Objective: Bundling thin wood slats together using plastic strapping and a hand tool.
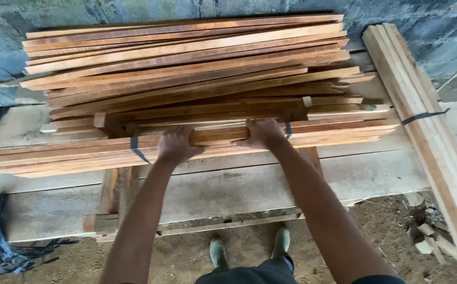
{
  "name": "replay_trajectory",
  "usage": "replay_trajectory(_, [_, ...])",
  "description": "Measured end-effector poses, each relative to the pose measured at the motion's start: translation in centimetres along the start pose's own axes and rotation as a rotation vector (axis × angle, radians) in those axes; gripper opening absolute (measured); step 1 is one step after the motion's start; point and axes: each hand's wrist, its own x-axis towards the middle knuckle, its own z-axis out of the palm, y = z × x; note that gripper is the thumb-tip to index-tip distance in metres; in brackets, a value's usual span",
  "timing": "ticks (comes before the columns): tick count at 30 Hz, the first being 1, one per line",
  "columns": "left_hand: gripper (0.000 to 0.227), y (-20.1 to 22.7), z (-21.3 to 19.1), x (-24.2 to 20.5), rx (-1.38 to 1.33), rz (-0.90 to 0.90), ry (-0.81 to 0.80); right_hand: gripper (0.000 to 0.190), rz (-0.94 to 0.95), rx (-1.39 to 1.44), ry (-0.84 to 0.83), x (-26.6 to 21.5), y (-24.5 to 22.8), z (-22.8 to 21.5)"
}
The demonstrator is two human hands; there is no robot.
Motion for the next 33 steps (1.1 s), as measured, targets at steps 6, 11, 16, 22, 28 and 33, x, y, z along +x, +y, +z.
replay_trajectory(6, [0.067,10.5,2.4,4.1,-0.011,0.001,-0.128,0.090,-0.072,0.040,0.023,1.1,1.5,2.4])
replay_trajectory(11, [0.073,15.0,5.8,6.7,0.048,0.139,0.049,0.069,-0.200,0.132,0.250,1.8,4.1,4.9])
replay_trajectory(16, [0.085,14.5,5.2,6.7,0.137,0.190,0.022,0.062,-0.382,0.279,0.038,0.9,9.9,6.3])
replay_trajectory(22, [0.074,15.8,2.2,6.4,0.133,0.156,0.024,0.073,-0.374,0.256,0.106,-4.2,22.2,6.5])
replay_trajectory(28, [0.072,17.0,1.3,6.3,0.112,0.091,0.044,0.059,-0.123,0.183,-0.142,-8.7,28.9,2.3])
replay_trajectory(33, [0.081,17.7,3.6,6.5,0.134,-0.025,-0.028,0.063,-0.043,0.126,-0.222,-9.0,28.8,1.5])
